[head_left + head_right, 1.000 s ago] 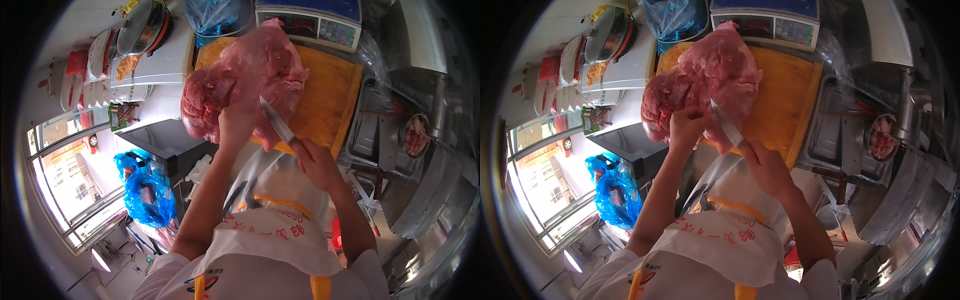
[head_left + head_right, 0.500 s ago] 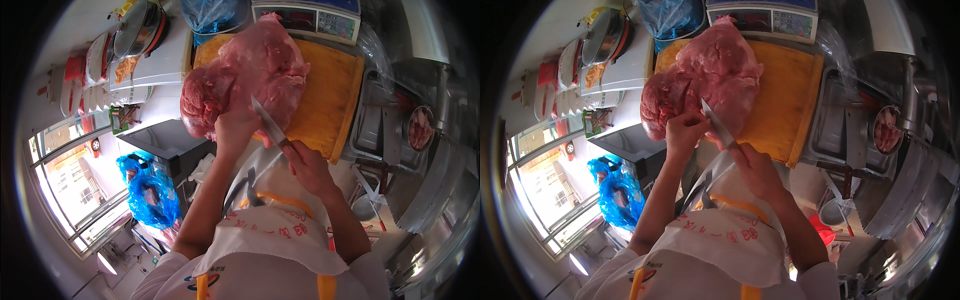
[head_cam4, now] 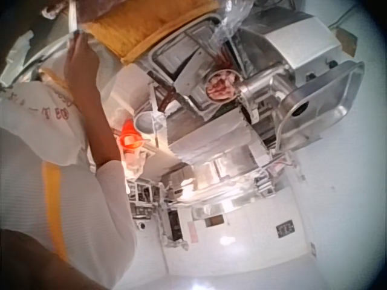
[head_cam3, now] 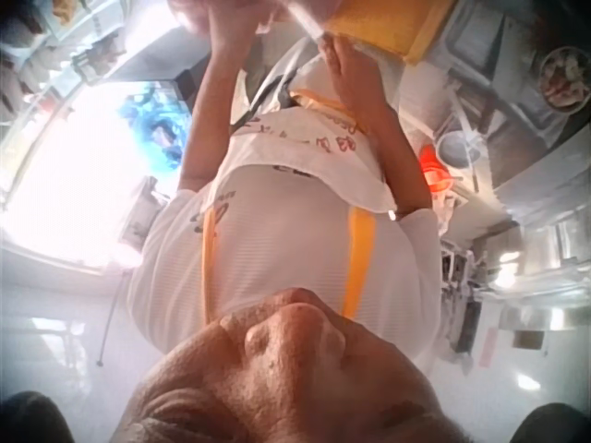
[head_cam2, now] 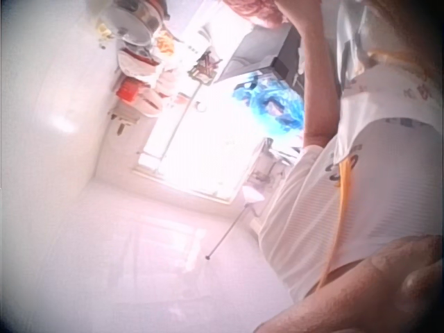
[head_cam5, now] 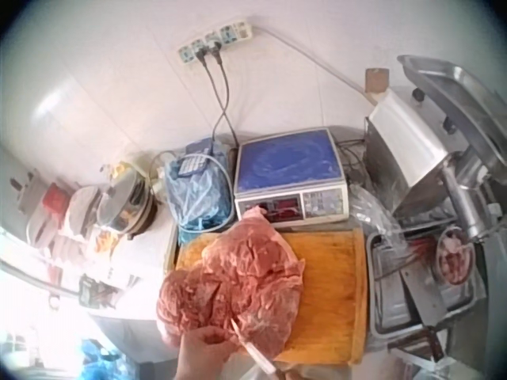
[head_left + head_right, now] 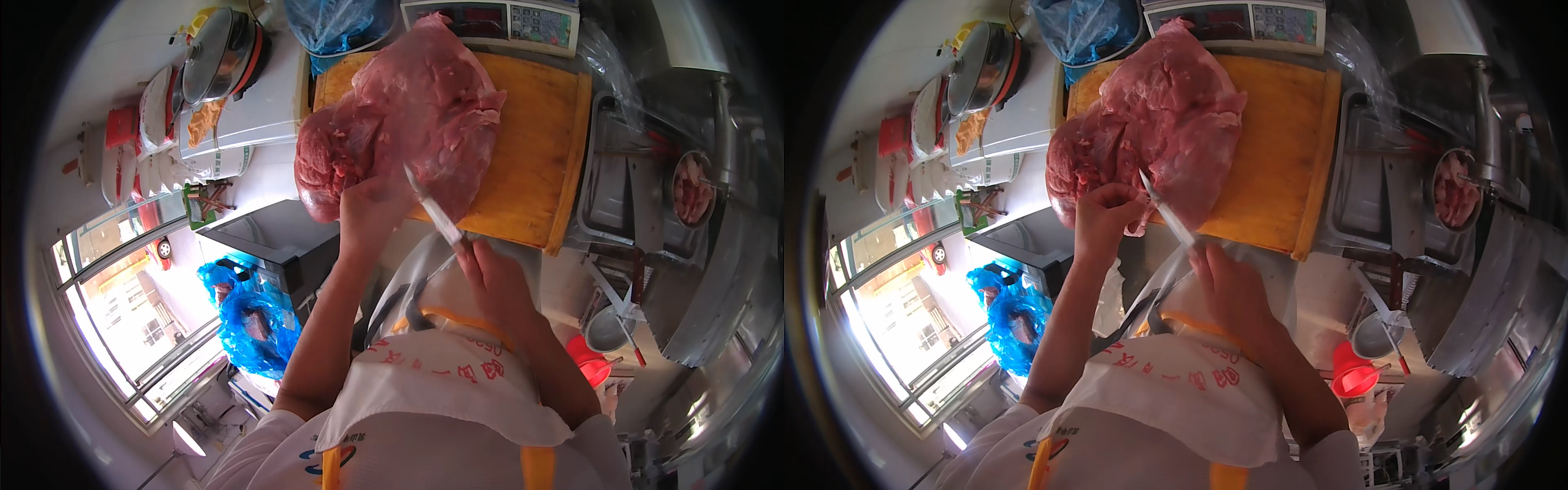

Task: The person takes a large piece of raw meat from a plastic bag, places it on a wooden cutting board, and uses a knife to cut away fat and tissue from the surface.

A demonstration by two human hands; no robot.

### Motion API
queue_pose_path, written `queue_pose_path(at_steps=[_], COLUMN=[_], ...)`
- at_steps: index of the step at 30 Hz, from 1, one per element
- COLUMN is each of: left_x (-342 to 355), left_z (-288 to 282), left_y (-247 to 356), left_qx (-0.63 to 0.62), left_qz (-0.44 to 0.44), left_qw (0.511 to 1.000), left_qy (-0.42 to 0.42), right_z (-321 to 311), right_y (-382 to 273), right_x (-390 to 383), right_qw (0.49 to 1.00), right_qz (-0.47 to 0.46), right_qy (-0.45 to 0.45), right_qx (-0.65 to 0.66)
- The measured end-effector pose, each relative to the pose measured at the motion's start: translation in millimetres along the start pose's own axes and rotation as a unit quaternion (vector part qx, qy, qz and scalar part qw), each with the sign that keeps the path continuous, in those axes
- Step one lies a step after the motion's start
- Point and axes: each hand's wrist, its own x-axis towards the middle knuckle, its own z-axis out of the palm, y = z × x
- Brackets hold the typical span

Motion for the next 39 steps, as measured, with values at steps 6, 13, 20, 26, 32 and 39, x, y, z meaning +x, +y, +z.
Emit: queue_pose_path(at_steps=[6,13,20,26,32,39], left_x=[-9.7,2.7,-3.2,-2.5,24.4,11.9], left_z=[-10.7,-17.8,-35.2,-32.9,-19.0,38.4], left_y=[27.5,16.7,16.3,8.7,-15.9,6.9], left_qx=[-0.008,-0.092,-0.091,-0.103,-0.022,0.156], left_qz=[-0.025,-0.044,-0.048,-0.038,-0.054,0.085], left_qw=[0.999,0.993,0.993,0.986,0.976,0.984], left_qy=[-0.024,-0.063,-0.066,-0.125,-0.208,-0.023], right_z=[-6.7,1.1,11.8,-9.5,-11.6,-15.8], right_y=[-1.0,6.8,14.8,14.5,27.0,33.7], right_x=[-17.2,18.8,-18.8,-5.0,-4.1,-8.2], right_qw=[0.990,0.985,0.994,0.981,0.964,0.959], right_qz=[0.018,-0.093,-0.009,0.012,-0.008,0.007], right_qy=[0.067,0.118,0.052,0.104,0.126,0.129], right_qx=[0.119,0.089,0.098,0.163,0.232,0.251])
